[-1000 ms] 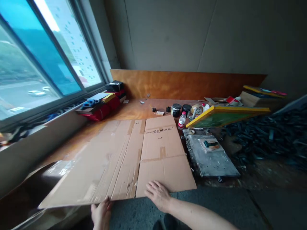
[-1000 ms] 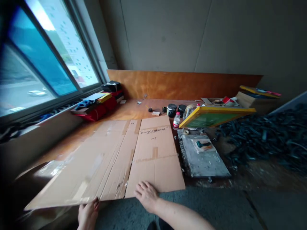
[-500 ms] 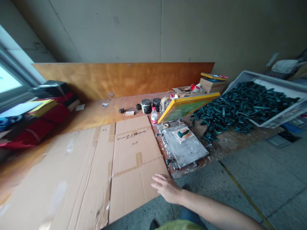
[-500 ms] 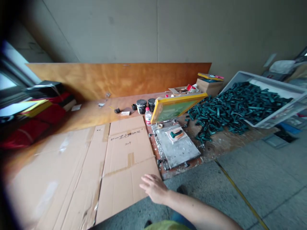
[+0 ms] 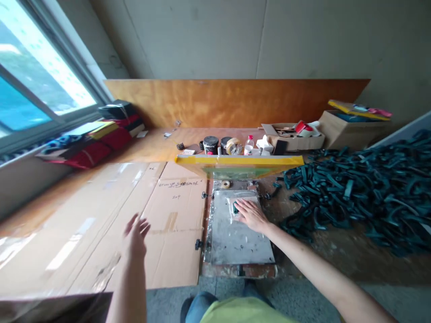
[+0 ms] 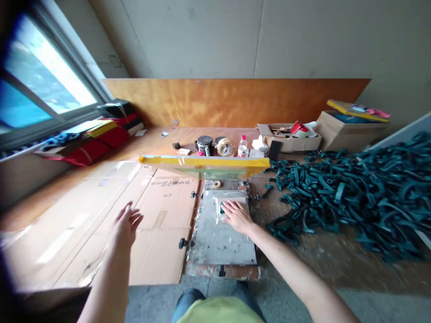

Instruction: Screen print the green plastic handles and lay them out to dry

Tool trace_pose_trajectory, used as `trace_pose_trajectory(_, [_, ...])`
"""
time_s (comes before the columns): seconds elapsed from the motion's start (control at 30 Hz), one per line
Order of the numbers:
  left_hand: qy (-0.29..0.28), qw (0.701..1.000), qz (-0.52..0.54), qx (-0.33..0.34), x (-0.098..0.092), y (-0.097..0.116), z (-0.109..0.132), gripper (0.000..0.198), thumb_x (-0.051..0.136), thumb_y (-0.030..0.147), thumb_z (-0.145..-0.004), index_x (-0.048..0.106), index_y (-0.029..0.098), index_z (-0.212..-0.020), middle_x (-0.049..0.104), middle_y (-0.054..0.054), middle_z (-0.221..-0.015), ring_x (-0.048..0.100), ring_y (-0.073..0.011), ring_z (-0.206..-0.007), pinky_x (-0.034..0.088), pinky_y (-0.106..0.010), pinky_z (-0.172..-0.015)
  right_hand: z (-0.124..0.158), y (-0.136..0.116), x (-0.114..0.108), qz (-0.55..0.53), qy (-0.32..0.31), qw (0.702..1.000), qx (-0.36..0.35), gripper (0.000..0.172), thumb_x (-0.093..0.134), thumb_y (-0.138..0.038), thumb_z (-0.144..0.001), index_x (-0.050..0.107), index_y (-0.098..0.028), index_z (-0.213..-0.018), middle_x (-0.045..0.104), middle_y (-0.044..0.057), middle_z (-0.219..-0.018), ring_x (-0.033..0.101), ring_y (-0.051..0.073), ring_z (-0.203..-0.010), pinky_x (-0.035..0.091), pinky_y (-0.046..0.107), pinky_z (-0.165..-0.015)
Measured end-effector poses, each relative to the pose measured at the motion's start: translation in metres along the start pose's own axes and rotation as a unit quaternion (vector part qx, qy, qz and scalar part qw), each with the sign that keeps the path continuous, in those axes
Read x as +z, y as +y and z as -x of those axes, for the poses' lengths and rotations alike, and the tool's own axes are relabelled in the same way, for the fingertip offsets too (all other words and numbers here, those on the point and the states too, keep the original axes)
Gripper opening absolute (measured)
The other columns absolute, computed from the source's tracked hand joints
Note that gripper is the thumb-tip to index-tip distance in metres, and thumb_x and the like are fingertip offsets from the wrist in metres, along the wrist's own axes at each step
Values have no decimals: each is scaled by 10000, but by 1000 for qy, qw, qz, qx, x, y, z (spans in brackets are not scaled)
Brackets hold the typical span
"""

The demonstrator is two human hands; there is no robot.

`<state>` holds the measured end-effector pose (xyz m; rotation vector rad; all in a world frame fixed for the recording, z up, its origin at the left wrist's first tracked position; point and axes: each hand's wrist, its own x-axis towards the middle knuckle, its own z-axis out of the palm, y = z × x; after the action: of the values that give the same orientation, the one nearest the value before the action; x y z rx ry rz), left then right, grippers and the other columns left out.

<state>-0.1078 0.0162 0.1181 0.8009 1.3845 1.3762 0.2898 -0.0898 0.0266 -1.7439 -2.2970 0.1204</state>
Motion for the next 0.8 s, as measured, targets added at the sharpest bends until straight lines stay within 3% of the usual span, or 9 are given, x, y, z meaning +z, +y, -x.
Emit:
trace_pose_trajectory(0.03, [16,999,28,-10,24,8,8,283,597,328,-894,611,192,-1141,587,39,-711,549,-65,-572,503,-202,-596,0,5,2,-1,-12,1000,-15,591,559,-400,-935,400,-211,-1472,392,95,-1525,292,255,-1442,274,493,-1169])
trace_pose_trajectory(0.2, [-179,977,102,53,146,67,40,331,581,503,-866,631,216,-1024,465,82,-485,393,-69,-398,415,-168,-433,4,14,9,-17,-5,999,-49,567,559,-385,-932,430,-208,-1455,423,88,-1507,328,261,-1424,267,500,-1168])
trace_pose_trajectory(0.3, [-209,974,64,61,172,85,55,368,520,529,-880,598,190,-759,462,53,-451,404,-82,-393,402,-181,-405,10,36,-3,-28,34,999,3,478,518,-365,-947,513,-196,-1394,489,103,-1458,391,293,-1386,301,535,-1140])
trace_pose_trajectory(0.37, [-215,974,35,60,162,81,63,430,513,567,-869,608,178,-715,498,30,-471,442,-90,-414,409,-194,-412,15,60,-22,-43,73,994,75,408,503,-334,-945,591,-189,-1315,562,120,-1387,461,304,-1332,366,525,-1099])
trace_pose_trajectory(0.5, [-244,968,-34,-36,103,40,80,459,647,602,-768,713,158,-867,654,-21,-653,551,-118,-504,424,-221,-454,6,96,-72,-117,135,960,213,350,470,-313,-945,651,-174,-1210,712,121,-1118,672,256,-1005,530,409,-906])
trace_pose_trajectory(0.57, [-264,954,-87,-116,75,9,88,496,711,587,-718,733,163,-975,700,-35,-757,598,-136,-572,440,-232,-500,-13,94,-90,-132,158,957,202,360,507,-314,-929,622,-182,-1244,694,108,-1152,676,229,-963,535,379,-891])
trace_pose_trajectory(0.63, [-280,939,-131,-154,56,-23,95,636,736,591,-689,686,191,-1181,699,-19,-784,608,-142,-611,433,-231,-528,-39,79,-98,-107,165,970,142,440,586,-272,-881,567,-190,-1313,602,110,-1314,615,232,-1109,487,376,-982])
trace_pose_trajectory(0.7, [-284,934,-156,-147,47,-51,98,823,726,614,-683,542,216,-1379,662,16,-726,580,-129,-599,404,-219,-526,-65,61,-96,-63,137,984,96,551,648,-206,-826,516,-174,-1359,519,123,-1397,528,243,-1228,432,373,-1045])
trace_pose_trajectory(0.8, [-281,938,-160,-126,45,-83,98,988,695,656,-680,375,194,-1493,616,41,-670,558,-129,-595,396,-220,-537,-90,41,-89,2,56,994,98,515,670,-156,-794,547,-142,-1294,571,137,-1289,555,238,-1151,448,343,-977])
